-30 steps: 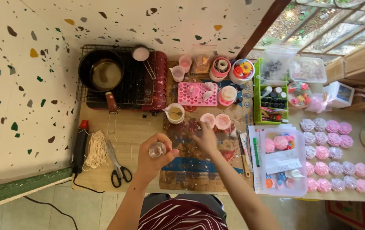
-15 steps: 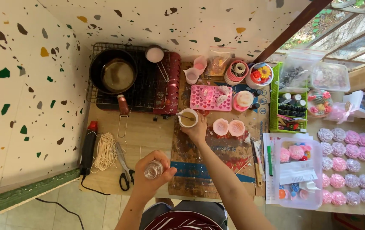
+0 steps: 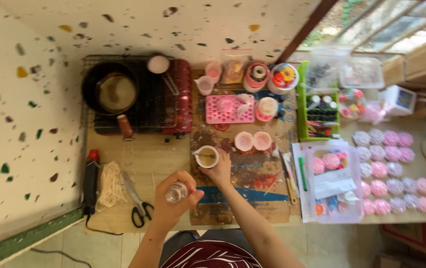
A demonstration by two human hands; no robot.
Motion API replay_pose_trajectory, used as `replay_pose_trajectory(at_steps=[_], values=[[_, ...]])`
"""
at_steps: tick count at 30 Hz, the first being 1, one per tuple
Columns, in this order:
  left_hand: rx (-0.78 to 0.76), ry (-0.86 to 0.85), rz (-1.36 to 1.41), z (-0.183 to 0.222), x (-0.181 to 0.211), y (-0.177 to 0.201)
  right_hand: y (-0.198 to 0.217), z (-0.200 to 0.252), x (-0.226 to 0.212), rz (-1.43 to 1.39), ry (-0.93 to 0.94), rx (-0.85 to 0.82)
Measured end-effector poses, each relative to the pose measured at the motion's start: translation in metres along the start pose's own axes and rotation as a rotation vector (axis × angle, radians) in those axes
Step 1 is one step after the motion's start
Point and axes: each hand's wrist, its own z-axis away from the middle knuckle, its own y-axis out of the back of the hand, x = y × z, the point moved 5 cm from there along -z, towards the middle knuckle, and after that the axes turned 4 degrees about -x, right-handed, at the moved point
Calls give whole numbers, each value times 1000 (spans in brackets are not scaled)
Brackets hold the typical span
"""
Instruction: Making handmade candles by melting wax, adding fragrance, and pouring into molds.
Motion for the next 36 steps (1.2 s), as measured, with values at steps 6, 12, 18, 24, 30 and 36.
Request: replay_pose_trajectory(at_steps=[6,12,18,24,30,36], values=[[-57,-50,33,-14,-3,-15,51,-7,12,44,-39,-143],[-61,4,36,-33,-18,-32,199,-49,140,-15,-159,356],[-21,38,36,-41,-26,-53,300,-162,183,-42,-322,425],[28,51,-38,-38,-31,-63,277,-194,219,293,-205,184],[-63,9,-119,-34,-37,-64,352,-119,42,-466,-24,458],[-78,-14,-145,-22,-43,-46,281,-47,-48,-620,-119,138]])
